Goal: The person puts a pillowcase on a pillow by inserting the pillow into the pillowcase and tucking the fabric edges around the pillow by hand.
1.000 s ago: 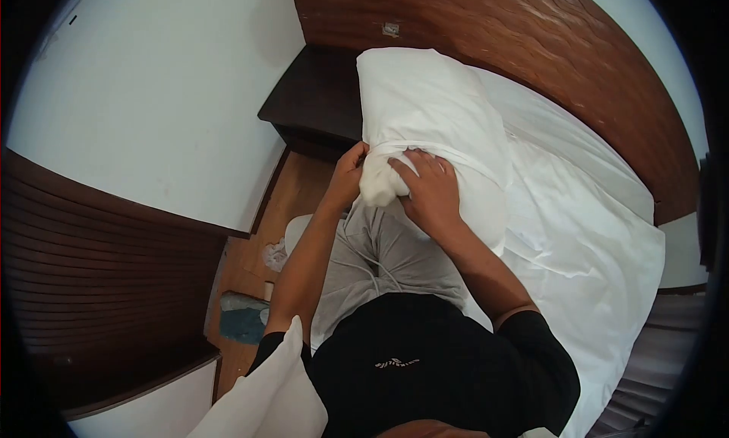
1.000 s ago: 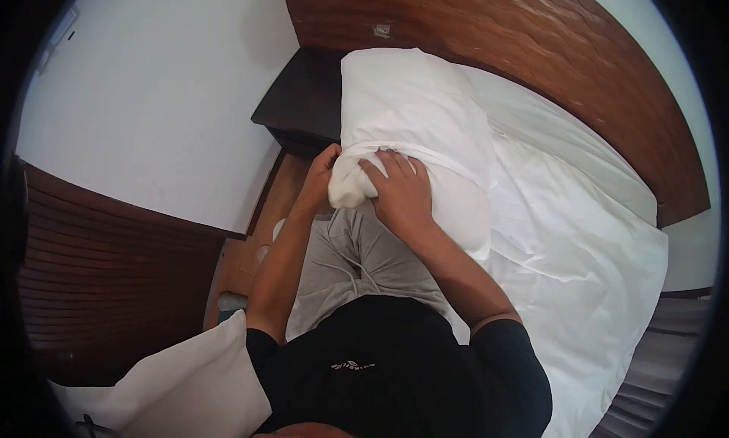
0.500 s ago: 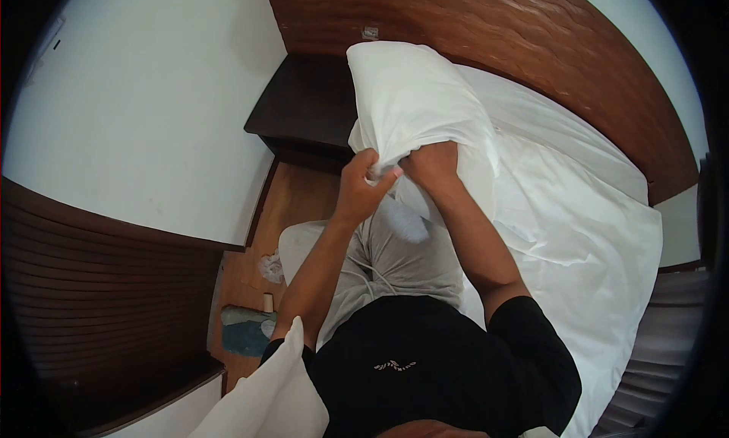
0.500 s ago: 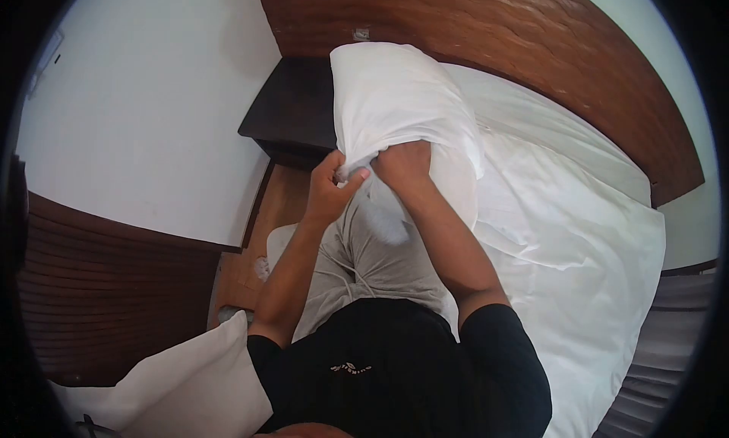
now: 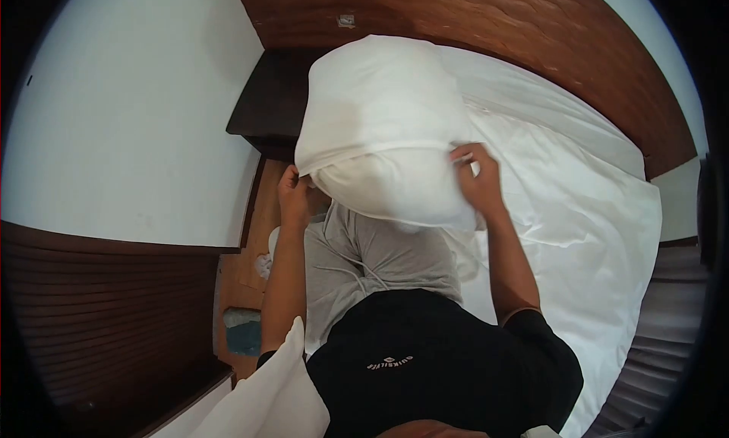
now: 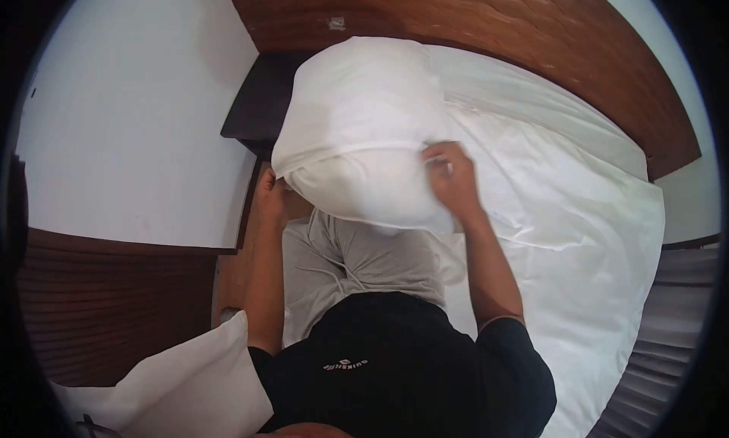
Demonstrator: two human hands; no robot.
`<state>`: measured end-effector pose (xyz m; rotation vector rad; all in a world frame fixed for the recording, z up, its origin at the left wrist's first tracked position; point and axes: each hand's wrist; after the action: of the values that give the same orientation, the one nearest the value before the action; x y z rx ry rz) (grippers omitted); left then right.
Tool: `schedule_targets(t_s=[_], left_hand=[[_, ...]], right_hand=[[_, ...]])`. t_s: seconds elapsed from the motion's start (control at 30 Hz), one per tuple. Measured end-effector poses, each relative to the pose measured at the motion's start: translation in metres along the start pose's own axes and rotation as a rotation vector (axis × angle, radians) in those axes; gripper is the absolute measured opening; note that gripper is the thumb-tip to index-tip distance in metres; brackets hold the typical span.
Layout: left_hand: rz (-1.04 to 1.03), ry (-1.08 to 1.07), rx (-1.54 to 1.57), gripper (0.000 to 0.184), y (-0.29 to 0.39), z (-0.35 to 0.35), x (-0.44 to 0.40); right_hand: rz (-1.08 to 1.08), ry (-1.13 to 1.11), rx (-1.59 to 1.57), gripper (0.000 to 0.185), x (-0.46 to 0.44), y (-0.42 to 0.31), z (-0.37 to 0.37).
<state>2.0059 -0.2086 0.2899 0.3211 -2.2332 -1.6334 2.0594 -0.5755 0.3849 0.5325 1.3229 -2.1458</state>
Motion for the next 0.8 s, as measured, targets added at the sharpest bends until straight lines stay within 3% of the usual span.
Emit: schedule_targets(t_s=[0.07,0.13,0.2,0.27,0.37,0.47,0.57,0.67,0.7,0.8], left_hand=[[0.035,0.080,-0.018,0.004,-0.003,0.005,-0.004],[0.016,0.072,-0.066,0.007,-0.007,0.013,-0.010],[0.040,0.071,-0.177,0.015,-0.016,0.030,-0.014],[0.092,0.075,-0.348,0.039,-0.026,0.055,-0.022],[-0.122,0.177,-0.485,0.041,0.010,0.011,0.020],[-0.199,0.079,-0.579,0.062,0.034,-0.016,0.057],[-0.576,0.213,-0.873,0.071,0.024,-0.038,0.082],[-0.581,0.065,-1.091,0.075,0.012,-0.066,0.103],[-0.587,0.069,-1.031,0.072,0.013,-0.070,0.104],[-0.760,-0.012,-1.181,0.071,0.008,-0.081,0.122]], right_hand=[[-0.277,-0.023,0.106,0.030,0.005,0.040,0.022],[-0.419,-0.062,-0.261,0.026,0.009,0.068,0.022],[-0.382,-0.094,-0.327,0.027,0.012,0.080,0.009],[-0.364,-0.101,-0.350,0.029,0.007,0.071,-0.008],[-0.294,-0.056,-0.303,0.034,0.001,0.058,-0.021],[-0.132,-0.070,-0.136,0.035,-0.003,0.051,-0.020],[-0.064,-0.134,-0.120,0.034,-0.002,0.044,-0.016],[-0.158,-0.337,-0.114,0.030,0.000,0.053,-0.020],[-0.238,-0.410,-0.082,0.025,-0.004,0.053,-0.017],[-0.280,-0.375,-0.475,0.025,-0.001,0.062,-0.019]])
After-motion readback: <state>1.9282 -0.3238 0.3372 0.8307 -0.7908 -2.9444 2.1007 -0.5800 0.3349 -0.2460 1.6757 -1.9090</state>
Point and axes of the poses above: each hand's wrist, its own x-axis away from the middle knuckle, its own z-axis out of the back of the hand, y = z × x, and after that the axes turned 9 degrees about z, right-handed
